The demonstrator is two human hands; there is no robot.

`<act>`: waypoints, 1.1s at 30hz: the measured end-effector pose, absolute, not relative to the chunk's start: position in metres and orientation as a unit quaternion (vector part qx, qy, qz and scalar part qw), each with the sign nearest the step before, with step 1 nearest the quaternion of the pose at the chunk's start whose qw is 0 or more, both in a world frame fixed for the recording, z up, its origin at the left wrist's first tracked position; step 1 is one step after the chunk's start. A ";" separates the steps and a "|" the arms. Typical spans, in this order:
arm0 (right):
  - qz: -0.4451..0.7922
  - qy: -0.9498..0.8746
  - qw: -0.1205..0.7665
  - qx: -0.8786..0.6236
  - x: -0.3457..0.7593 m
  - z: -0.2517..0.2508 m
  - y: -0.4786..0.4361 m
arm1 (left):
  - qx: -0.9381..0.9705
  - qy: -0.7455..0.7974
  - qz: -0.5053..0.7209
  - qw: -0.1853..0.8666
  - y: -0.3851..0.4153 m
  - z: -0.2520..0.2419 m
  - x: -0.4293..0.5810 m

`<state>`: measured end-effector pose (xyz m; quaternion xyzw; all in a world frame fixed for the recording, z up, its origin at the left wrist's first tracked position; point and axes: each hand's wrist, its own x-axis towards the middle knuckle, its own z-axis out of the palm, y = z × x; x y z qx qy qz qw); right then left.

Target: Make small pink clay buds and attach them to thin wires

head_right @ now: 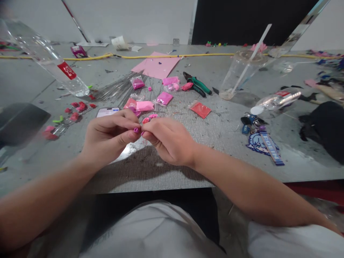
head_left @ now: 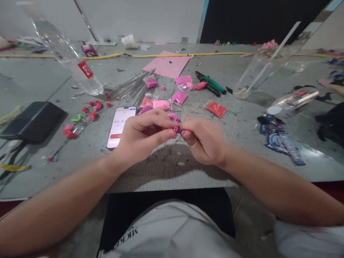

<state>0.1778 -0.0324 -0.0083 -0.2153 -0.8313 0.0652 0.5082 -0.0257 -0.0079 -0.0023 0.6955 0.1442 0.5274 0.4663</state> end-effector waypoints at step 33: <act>0.021 -0.820 0.528 -0.223 0.177 -0.004 -0.045 | 0.689 0.135 0.533 0.472 -0.022 -0.002 -0.018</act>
